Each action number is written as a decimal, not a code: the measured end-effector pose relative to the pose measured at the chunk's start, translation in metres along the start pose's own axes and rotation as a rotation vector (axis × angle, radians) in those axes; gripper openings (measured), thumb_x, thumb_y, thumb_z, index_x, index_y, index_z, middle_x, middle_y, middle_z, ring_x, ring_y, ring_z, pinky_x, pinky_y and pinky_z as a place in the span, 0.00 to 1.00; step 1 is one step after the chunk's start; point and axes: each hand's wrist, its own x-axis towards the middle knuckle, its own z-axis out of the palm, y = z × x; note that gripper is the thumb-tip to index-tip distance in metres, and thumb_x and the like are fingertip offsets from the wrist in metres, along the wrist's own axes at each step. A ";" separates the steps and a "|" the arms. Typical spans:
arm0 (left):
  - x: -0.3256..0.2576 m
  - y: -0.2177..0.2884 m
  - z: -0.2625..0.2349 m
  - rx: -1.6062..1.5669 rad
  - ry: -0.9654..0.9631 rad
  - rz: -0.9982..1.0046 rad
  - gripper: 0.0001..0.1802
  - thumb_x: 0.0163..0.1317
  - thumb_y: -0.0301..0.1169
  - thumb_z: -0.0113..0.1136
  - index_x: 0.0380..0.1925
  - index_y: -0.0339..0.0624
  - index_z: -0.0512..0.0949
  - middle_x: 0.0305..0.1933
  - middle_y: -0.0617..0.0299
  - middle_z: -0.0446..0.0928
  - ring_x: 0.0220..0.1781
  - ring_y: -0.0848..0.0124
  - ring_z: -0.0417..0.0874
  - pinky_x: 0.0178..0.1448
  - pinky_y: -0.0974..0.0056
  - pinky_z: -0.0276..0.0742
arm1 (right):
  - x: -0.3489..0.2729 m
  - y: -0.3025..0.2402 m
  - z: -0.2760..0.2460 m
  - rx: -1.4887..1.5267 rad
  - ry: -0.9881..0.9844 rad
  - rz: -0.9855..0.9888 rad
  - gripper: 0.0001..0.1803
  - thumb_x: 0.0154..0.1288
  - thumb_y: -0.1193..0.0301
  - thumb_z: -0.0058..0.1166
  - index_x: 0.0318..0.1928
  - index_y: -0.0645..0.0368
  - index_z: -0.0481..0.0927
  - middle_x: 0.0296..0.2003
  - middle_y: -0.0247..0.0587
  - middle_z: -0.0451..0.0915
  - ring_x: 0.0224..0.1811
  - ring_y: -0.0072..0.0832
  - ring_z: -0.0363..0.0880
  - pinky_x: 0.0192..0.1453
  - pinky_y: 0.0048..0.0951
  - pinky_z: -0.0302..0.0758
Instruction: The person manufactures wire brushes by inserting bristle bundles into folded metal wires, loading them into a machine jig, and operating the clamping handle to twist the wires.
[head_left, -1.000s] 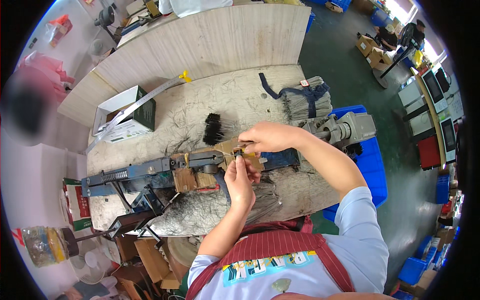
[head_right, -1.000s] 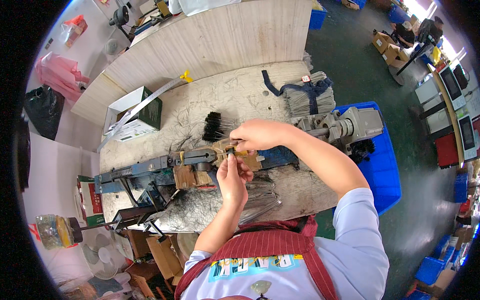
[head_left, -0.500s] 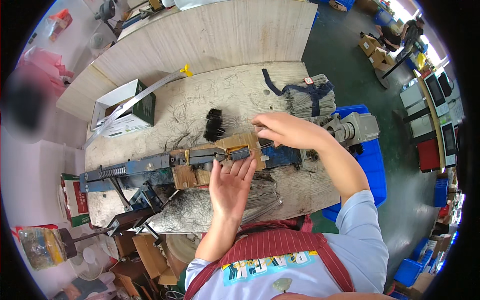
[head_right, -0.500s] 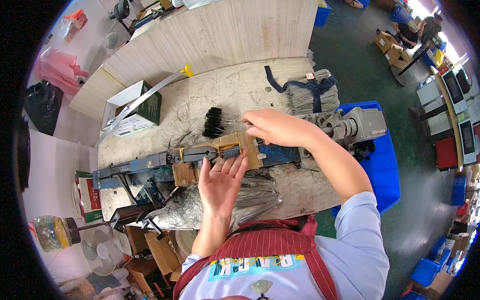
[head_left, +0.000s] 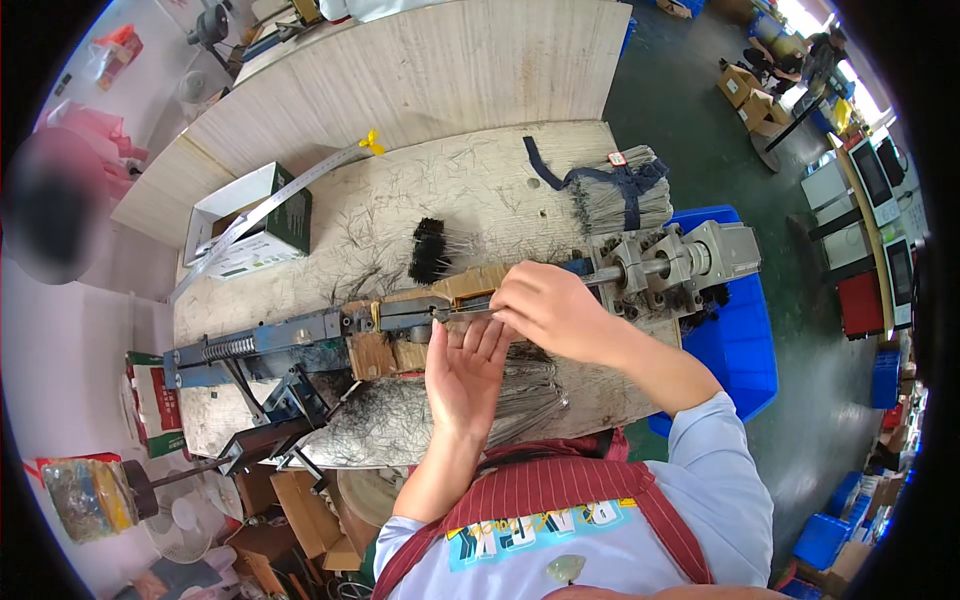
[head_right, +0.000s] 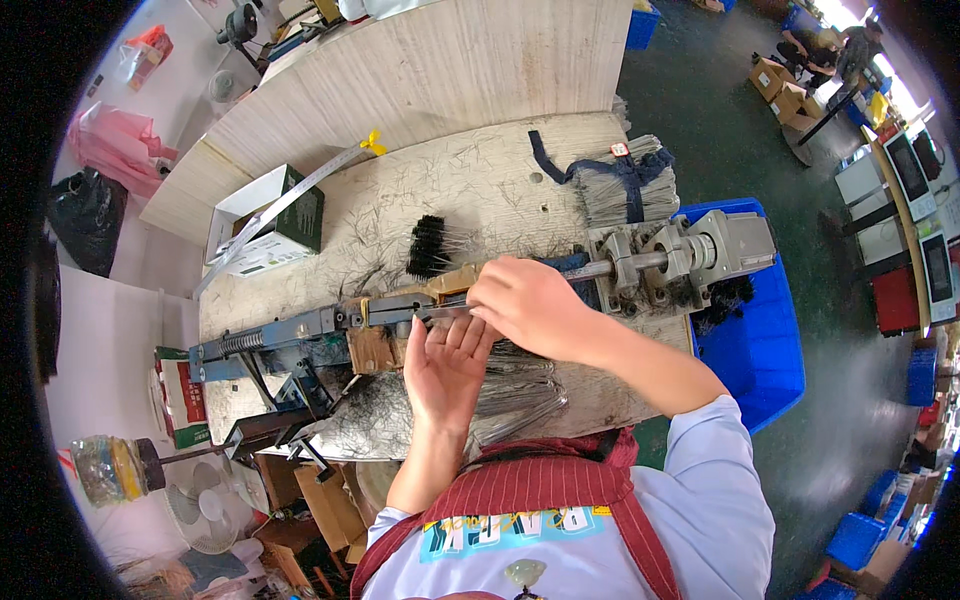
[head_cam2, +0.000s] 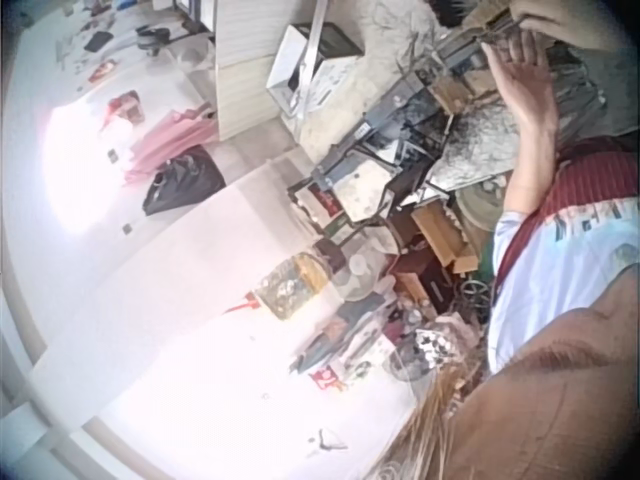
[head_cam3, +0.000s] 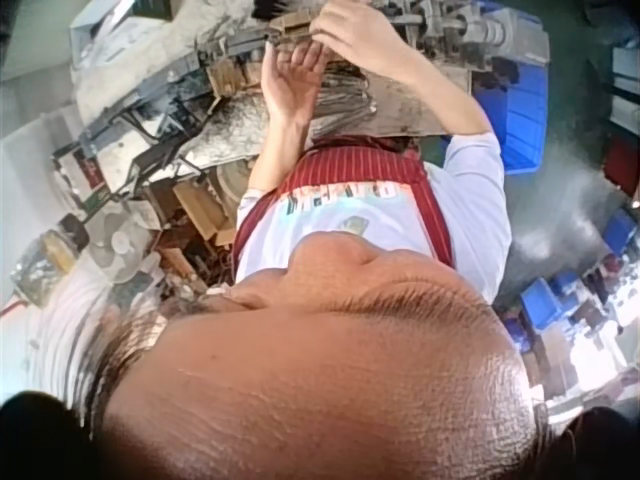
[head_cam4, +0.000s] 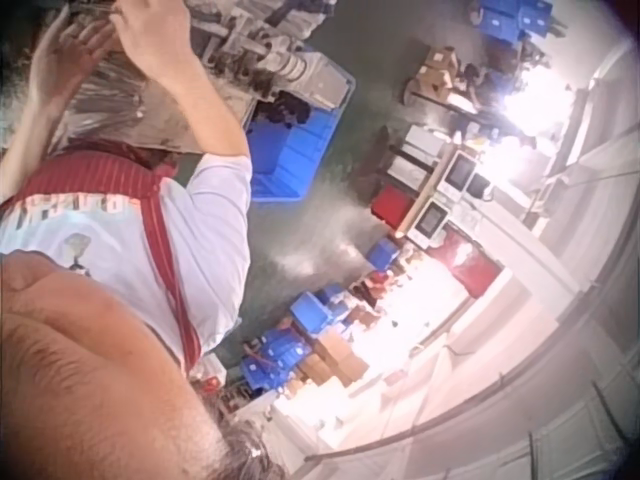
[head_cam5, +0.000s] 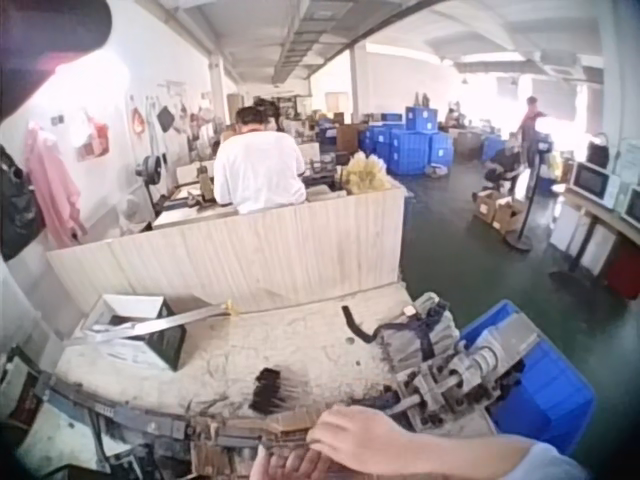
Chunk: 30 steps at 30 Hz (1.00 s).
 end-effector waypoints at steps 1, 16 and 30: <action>0.000 0.000 0.001 -0.015 0.016 0.002 0.28 0.74 0.48 0.41 0.59 0.32 0.65 0.64 0.47 0.67 0.71 0.54 0.65 0.77 0.52 0.57 | 0.000 0.001 -0.003 0.166 0.014 0.051 0.07 0.58 0.73 0.61 0.37 0.60 0.79 0.33 0.40 0.76 0.35 0.39 0.77 0.36 0.34 0.74; 0.002 -0.007 -0.004 0.047 -0.080 0.079 0.26 0.76 0.41 0.36 0.59 0.27 0.62 0.66 0.41 0.66 0.71 0.53 0.64 0.78 0.52 0.54 | -0.017 -0.001 -0.029 0.113 0.043 0.318 0.06 0.65 0.70 0.57 0.39 0.59 0.76 0.28 0.42 0.78 0.31 0.40 0.80 0.34 0.37 0.74; 0.000 -0.001 -0.007 0.156 -0.050 0.065 0.26 0.76 0.44 0.39 0.56 0.28 0.64 0.66 0.41 0.64 0.71 0.54 0.64 0.77 0.53 0.56 | -0.009 -0.037 -0.005 -0.412 -0.129 -0.051 0.24 0.54 0.73 0.56 0.52 0.70 0.75 0.27 0.41 0.79 0.24 0.30 0.81 0.26 0.29 0.76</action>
